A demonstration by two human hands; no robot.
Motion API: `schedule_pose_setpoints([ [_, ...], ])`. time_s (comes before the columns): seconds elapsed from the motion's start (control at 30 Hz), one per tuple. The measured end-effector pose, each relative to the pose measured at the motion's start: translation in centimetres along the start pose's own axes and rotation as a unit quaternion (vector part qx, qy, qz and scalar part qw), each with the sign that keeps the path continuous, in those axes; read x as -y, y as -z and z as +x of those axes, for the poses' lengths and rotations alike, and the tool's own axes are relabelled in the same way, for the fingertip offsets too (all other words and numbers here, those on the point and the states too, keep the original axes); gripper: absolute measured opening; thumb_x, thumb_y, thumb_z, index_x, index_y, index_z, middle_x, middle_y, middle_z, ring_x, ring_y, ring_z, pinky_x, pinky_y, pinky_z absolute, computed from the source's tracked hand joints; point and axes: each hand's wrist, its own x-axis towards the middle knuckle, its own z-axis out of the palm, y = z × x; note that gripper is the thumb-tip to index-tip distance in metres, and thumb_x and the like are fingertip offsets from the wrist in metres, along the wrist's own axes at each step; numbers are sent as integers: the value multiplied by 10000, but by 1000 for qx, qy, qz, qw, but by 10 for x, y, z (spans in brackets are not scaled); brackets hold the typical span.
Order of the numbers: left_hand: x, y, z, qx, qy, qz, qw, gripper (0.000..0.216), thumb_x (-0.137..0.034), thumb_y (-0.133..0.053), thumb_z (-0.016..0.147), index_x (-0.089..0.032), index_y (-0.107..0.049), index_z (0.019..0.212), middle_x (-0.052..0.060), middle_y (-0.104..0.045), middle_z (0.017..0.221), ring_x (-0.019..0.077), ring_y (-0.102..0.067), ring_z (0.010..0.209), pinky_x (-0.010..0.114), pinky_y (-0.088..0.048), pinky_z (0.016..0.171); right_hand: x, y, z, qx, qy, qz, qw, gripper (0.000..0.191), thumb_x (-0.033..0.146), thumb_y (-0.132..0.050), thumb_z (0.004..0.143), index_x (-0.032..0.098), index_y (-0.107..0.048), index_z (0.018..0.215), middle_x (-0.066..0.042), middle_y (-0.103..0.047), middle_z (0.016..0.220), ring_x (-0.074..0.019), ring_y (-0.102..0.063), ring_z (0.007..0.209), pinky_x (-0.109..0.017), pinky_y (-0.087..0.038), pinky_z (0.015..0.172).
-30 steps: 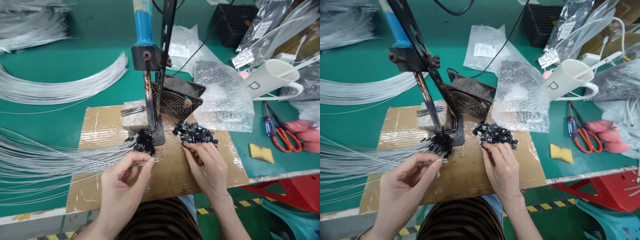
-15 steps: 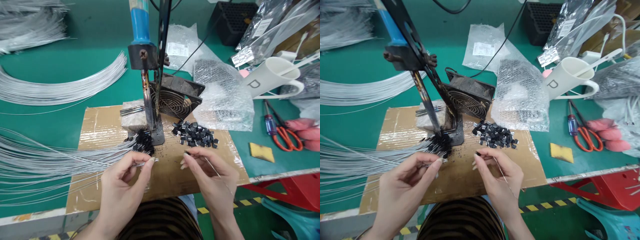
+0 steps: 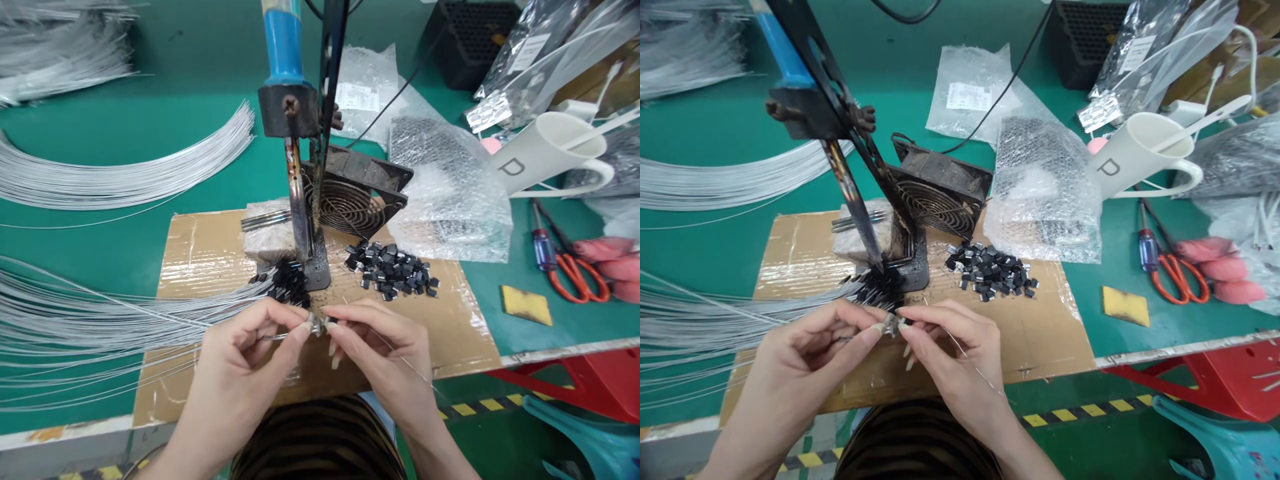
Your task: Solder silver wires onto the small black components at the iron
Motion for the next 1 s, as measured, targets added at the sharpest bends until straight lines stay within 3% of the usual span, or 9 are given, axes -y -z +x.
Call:
schedule_pose_setpoints([
  [0.5, 2, 4, 3, 34, -6, -12, 999, 135, -149, -726, 918, -214, -738, 801, 14, -830, 897, 102, -771, 732, 112, -591, 667, 3, 4, 3, 70, 13, -38, 997, 248, 193, -761, 943, 323, -850, 1135, -1, -671, 807, -104, -631, 610, -215, -525, 523],
  [0.77, -1, -1, 3, 3, 11, -19, 1000, 137, -159, -744, 886, -206, -741, 757, 20, -814, 853, 121, -764, 719, 143, -598, 659, 1, 5, 2, 73, 8, -37, 997, 254, 213, -742, 964, 337, -834, 1166, 6, -651, 828, -104, -611, 619, -222, -506, 529],
  [0.9, 3, -5, 3, -27, 8, -6, 1000, 115, -169, -751, 871, -204, -749, 762, 19, -808, 860, 116, -747, 726, 146, -579, 667, 1, 8, -4, 63, 45, -92, 993, 343, 294, -498, 1096, 314, -751, 1326, -20, -630, 917, -133, -608, 703, -285, -533, 648],
  [1.0, 5, -6, 6, -46, -5, 15, 999, 110, -165, -749, 861, -198, -744, 756, 19, -802, 858, 111, -740, 734, 142, -568, 683, -1, 8, -8, 28, 58, -135, 989, 421, 282, -359, 1124, 312, -645, 1432, -9, -599, 903, -138, -563, 675, -294, -511, 640],
])
